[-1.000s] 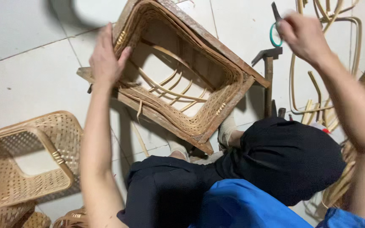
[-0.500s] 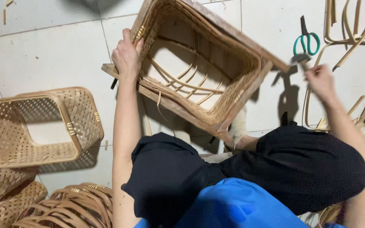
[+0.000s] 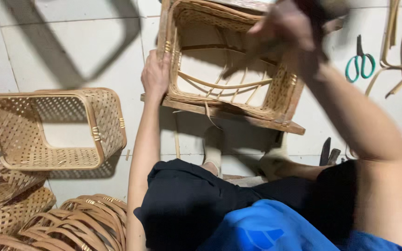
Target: The person weaves a rectangular basket by inserting thin wooden strips into a wooden mold. They use a hammer to secure the strips and adjust the basket's position as needed.
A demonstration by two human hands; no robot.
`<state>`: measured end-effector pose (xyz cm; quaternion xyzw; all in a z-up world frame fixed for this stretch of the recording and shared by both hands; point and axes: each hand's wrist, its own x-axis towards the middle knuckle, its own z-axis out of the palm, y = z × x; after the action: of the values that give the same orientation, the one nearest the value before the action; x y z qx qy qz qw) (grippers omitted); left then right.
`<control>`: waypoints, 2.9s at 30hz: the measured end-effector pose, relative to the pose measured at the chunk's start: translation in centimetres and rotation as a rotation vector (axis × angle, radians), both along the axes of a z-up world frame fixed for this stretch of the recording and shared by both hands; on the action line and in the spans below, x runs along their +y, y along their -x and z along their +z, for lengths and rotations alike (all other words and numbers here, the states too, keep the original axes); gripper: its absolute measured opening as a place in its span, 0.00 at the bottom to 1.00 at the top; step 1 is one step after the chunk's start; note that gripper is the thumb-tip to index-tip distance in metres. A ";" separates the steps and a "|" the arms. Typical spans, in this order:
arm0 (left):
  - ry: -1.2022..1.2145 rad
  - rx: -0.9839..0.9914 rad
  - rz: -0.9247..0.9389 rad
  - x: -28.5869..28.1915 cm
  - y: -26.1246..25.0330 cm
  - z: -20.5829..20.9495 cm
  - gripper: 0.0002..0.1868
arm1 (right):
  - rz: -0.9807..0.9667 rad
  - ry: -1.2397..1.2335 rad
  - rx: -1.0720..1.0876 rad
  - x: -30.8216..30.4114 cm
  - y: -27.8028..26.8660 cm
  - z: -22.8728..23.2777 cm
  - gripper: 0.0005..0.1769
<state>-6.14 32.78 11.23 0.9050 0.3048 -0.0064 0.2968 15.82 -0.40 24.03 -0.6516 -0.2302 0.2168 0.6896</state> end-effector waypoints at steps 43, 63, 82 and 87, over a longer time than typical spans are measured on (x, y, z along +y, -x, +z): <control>-0.014 -0.037 0.034 -0.3 -0.4 -0.3 0.30 | -0.166 -0.159 0.060 20.5 -1.0 -15.1 0.16; 0.433 0.165 -0.066 7.6 -2.6 -3.9 0.22 | -0.197 1.168 -0.302 -29.2 1.9 -18.7 0.20; 0.535 0.425 0.144 5.6 -1.3 -2.8 0.19 | 0.143 0.951 0.328 -18.1 5.9 -16.1 0.34; 0.543 0.263 -0.044 4.4 -3.2 0.6 0.26 | 0.140 0.756 -0.043 -19.7 4.1 -18.1 0.39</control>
<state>-2.90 37.18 11.80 0.7902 0.3082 -0.2111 0.4858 11.68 -20.07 5.94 -0.8470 -0.1926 0.3192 0.3791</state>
